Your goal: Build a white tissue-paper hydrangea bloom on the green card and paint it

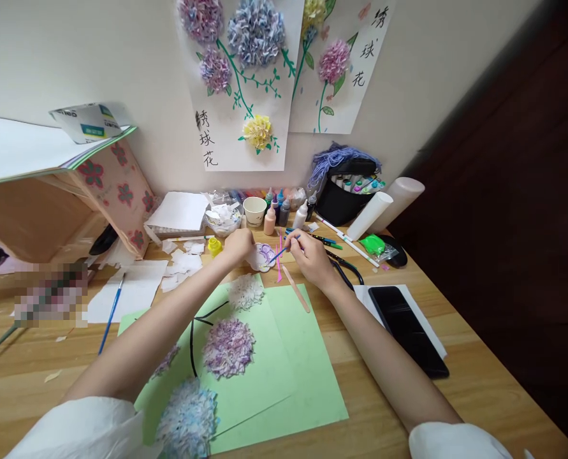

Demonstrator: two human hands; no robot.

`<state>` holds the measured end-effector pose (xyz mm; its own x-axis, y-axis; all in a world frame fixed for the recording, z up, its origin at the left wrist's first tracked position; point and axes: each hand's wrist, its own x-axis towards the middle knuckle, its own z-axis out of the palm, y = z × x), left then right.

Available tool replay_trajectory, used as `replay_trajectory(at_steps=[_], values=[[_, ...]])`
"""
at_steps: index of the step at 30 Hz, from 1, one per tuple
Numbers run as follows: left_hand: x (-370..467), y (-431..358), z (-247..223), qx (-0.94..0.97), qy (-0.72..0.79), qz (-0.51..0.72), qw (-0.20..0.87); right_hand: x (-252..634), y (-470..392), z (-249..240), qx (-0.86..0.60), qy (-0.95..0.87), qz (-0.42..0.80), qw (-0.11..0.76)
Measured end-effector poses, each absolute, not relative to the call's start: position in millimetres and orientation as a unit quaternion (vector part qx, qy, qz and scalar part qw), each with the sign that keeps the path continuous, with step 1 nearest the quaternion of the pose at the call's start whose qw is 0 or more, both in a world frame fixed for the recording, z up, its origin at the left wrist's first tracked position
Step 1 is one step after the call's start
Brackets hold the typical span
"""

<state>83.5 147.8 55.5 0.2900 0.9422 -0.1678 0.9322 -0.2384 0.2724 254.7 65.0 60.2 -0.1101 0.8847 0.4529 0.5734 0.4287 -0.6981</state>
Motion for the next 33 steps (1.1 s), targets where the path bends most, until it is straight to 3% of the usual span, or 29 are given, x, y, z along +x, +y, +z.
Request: replay_trajectory(at_steps=[11, 17, 27, 33], values=[[41.1, 102.9, 94.9, 0.751, 0.608, 0.190, 0.174, 251.5, 40.7, 84.0, -0.454, -0.712, 0.145, 0.515], [16.8, 60.4, 109.2, 0.668, 0.607, 0.329, 0.278, 242.2, 18.2, 103.0, -0.397, -0.739, 0.165, 0.519], [2.8, 30.0, 117.7, 0.595, 0.612, 0.365, 0.371, 230.5, 0.3, 115.9, -0.341, -0.786, 0.141, 0.496], [0.0, 32.5, 113.3, 0.595, 0.612, 0.362, 0.375, 228.9, 1.0, 112.6, -0.330, -0.802, 0.134, 0.480]])
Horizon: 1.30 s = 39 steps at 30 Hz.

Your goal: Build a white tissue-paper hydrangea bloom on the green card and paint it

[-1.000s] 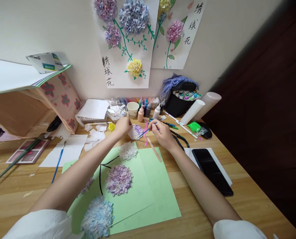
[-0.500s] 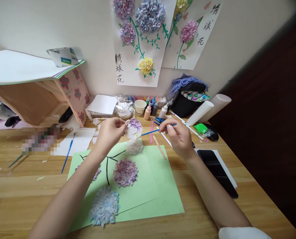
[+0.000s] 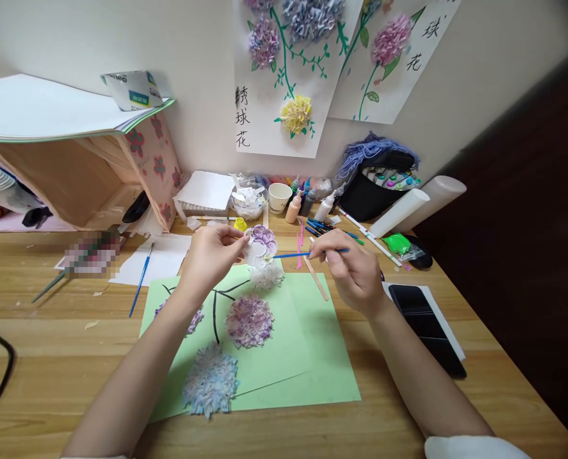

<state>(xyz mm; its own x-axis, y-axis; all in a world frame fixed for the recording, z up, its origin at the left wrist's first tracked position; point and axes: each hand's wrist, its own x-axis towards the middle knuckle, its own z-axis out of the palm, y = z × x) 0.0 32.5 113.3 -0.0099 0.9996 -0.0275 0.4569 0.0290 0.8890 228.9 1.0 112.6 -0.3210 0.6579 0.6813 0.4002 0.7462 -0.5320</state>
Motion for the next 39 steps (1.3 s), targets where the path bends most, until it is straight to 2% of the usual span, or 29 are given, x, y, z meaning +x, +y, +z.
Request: replay_trajectory(at_steps=[10, 14, 35, 39], values=[[-2.8, 35.7, 113.9, 0.566, 0.598, 0.378, 0.423, 231.1, 1.6, 113.2, -0.329, -0.798, 0.155, 0.481], [-1.2, 36.4, 115.1, 0.552, 0.595, 0.381, 0.444, 233.0, 1.6, 114.6, -0.358, -0.784, 0.124, 0.491], [-0.4, 38.4, 111.8, 0.556, 0.586, 0.372, 0.456, 236.3, 1.3, 118.9, -0.351, -0.784, 0.158, 0.486], [0.1, 38.3, 112.4, 0.555, 0.587, 0.372, 0.458, 237.4, 0.5, 120.2, -0.352, -0.791, 0.110, 0.488]])
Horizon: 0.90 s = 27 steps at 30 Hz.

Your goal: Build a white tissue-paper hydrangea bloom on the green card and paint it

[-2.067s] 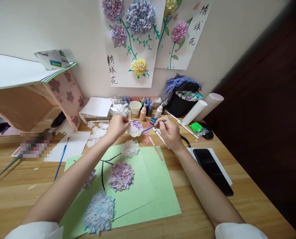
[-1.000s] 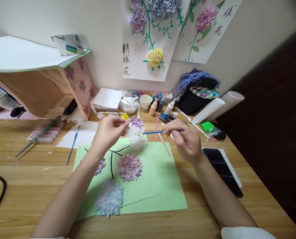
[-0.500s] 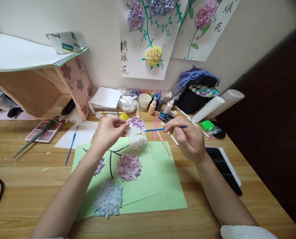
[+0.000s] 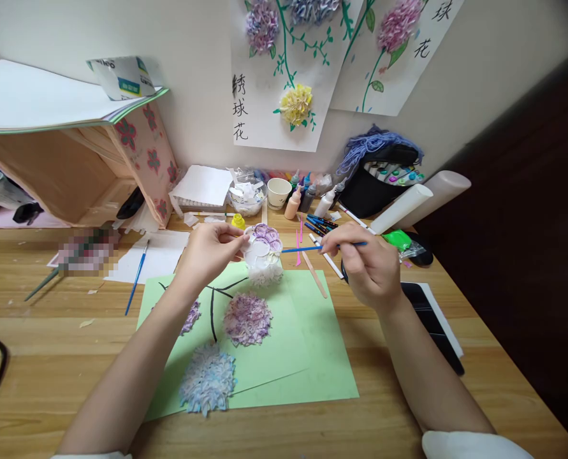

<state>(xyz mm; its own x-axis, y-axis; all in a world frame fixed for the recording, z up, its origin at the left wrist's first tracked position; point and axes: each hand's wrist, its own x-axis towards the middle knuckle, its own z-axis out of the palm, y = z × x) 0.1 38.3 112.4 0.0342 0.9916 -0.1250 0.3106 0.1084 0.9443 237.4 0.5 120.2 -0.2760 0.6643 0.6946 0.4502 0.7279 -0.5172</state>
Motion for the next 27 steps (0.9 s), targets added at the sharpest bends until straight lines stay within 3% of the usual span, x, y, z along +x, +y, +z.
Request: replay_trajectory(at_steps=[6, 27], values=[[1.6, 37.9, 110.8, 0.561, 0.590, 0.365, 0.451, 238.0, -0.8, 120.3, -0.327, -0.811, 0.142, 0.465], [4.7, 37.0, 112.9, 0.561, 0.595, 0.367, 0.444, 233.9, -1.3, 120.9, -0.342, -0.815, 0.086, 0.461]])
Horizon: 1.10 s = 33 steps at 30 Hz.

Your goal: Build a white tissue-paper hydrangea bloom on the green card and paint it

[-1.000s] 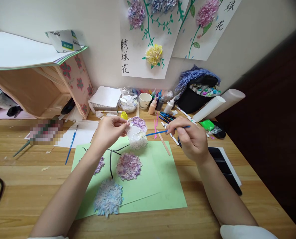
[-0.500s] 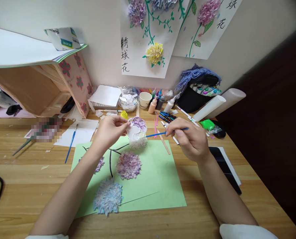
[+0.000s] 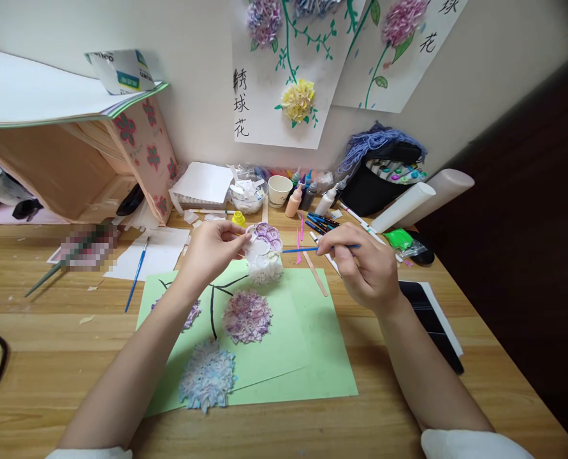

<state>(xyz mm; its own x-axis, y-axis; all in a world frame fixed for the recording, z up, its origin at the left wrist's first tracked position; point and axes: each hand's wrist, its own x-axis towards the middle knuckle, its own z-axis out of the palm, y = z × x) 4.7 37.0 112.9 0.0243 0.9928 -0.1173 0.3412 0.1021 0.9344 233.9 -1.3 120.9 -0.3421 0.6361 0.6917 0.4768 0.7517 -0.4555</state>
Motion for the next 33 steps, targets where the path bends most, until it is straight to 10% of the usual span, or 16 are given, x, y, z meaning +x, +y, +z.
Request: replay_trajectory(at_steps=[33], values=[[5.9, 37.7, 111.4, 0.560, 0.582, 0.366, 0.462, 234.1, 0.3, 122.6, -0.360, -0.813, 0.088, 0.449]])
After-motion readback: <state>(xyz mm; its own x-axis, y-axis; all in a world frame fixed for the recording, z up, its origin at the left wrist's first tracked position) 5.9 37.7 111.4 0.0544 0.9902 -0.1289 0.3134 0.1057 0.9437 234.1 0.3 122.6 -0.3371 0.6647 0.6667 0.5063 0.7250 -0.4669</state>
